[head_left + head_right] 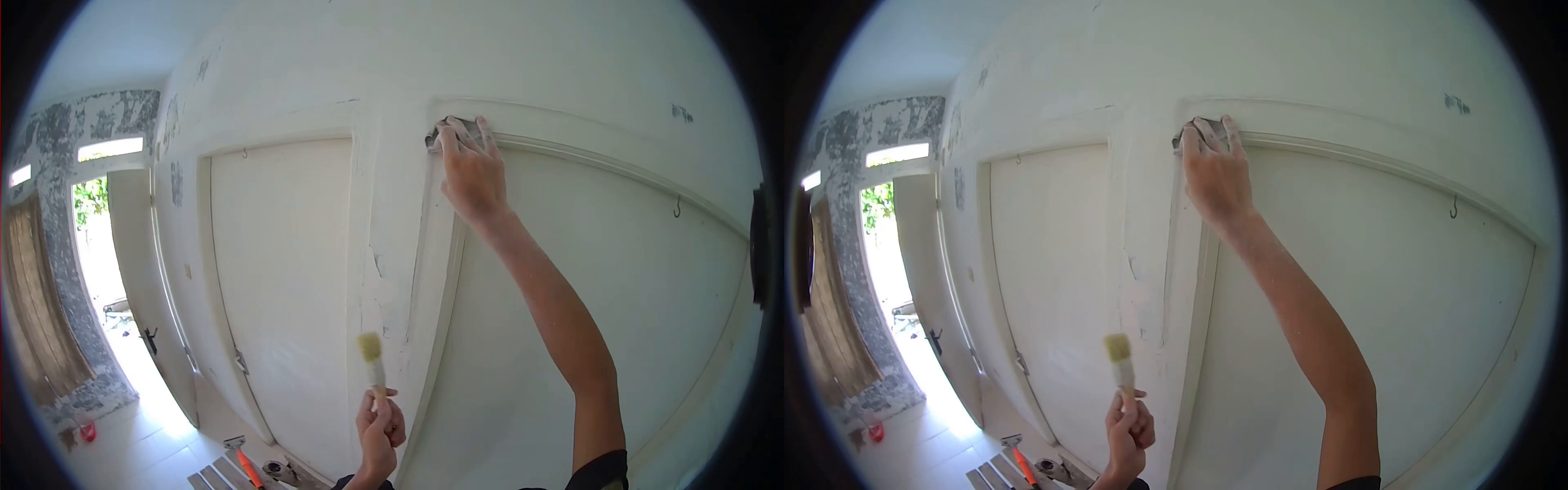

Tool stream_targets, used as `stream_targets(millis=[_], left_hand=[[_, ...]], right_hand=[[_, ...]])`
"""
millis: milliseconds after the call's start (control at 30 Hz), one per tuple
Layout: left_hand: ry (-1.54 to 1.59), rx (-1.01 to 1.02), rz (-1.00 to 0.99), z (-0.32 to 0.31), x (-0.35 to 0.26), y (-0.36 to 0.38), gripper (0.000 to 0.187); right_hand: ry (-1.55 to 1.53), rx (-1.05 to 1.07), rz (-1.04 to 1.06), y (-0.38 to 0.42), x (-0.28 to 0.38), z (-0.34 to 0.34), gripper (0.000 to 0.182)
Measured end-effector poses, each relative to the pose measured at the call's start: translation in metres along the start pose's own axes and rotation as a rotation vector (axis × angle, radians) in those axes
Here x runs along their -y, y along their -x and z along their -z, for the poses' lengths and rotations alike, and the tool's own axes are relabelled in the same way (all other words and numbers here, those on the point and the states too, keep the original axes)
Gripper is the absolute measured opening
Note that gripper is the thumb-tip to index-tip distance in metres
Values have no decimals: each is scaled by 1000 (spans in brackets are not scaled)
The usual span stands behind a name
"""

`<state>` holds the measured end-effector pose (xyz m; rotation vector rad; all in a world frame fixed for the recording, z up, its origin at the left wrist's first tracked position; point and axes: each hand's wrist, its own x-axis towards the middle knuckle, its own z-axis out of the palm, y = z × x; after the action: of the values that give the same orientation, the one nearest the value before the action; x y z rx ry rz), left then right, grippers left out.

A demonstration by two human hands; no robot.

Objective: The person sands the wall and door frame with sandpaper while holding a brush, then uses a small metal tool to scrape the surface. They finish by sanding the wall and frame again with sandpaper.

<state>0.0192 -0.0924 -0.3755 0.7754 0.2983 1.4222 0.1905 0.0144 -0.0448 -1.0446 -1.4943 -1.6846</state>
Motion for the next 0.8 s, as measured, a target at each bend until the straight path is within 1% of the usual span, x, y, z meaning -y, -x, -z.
stream_targets(millis=[33, 67, 100, 167, 200, 333, 400, 433, 500, 533, 600, 633, 700, 800], left_hand=[[-16, 26, 50, 0, 3, 0, 23], [-35, 54, 98, 2, 5, 0, 23], [-23, 57, 102, 5, 8, 0, 23], [23, 78, 178, 11, 18, 3, 26], [-38, 97, 99, 10, 27, 0, 29], [-3, 96, 118, 20, 34, -4, 27], [43, 50, 118, 21, 32, -6, 26], [50, 52, 122, 20, 30, -5, 26], [101, 25, 204, 16, 28, -1, 25], [107, 30, 205, 15, 29, -3, 25], [72, 61, 171, 16, 30, -2, 24], [74, 65, 177, 17, 28, -1, 24], [61, 53, 171, 16, 26, 2, 22], [15, 106, 135, 19, 27, 0, 22]], right_hand=[[6, 8, 13, 3, 2, -4, 43], [-4, -32, 31, 8, 3, -7, 41], [-14, -73, 50, 8, 5, -8, 40], [-16, -23, 48, -1, -5, -5, 40], [-24, 23, 35, -8, -7, -3, 41], [18, 70, 23, -3, 0, -2, 42], [40, -6, 108, 2, 0, -1, 41], [45, -2, 114, -4, 1, 0, 41], [39, 202, -21, -20, 2, 7, 37], [45, 201, -16, -15, 3, 3, 37], [111, -13, 94, 0, 8, -5, 35], [116, -9, 95, 0, 6, -3, 35], [110, 81, 126, -6, 1, 4, 34], [155, 44, 114, -25, -4, -2, 33]])
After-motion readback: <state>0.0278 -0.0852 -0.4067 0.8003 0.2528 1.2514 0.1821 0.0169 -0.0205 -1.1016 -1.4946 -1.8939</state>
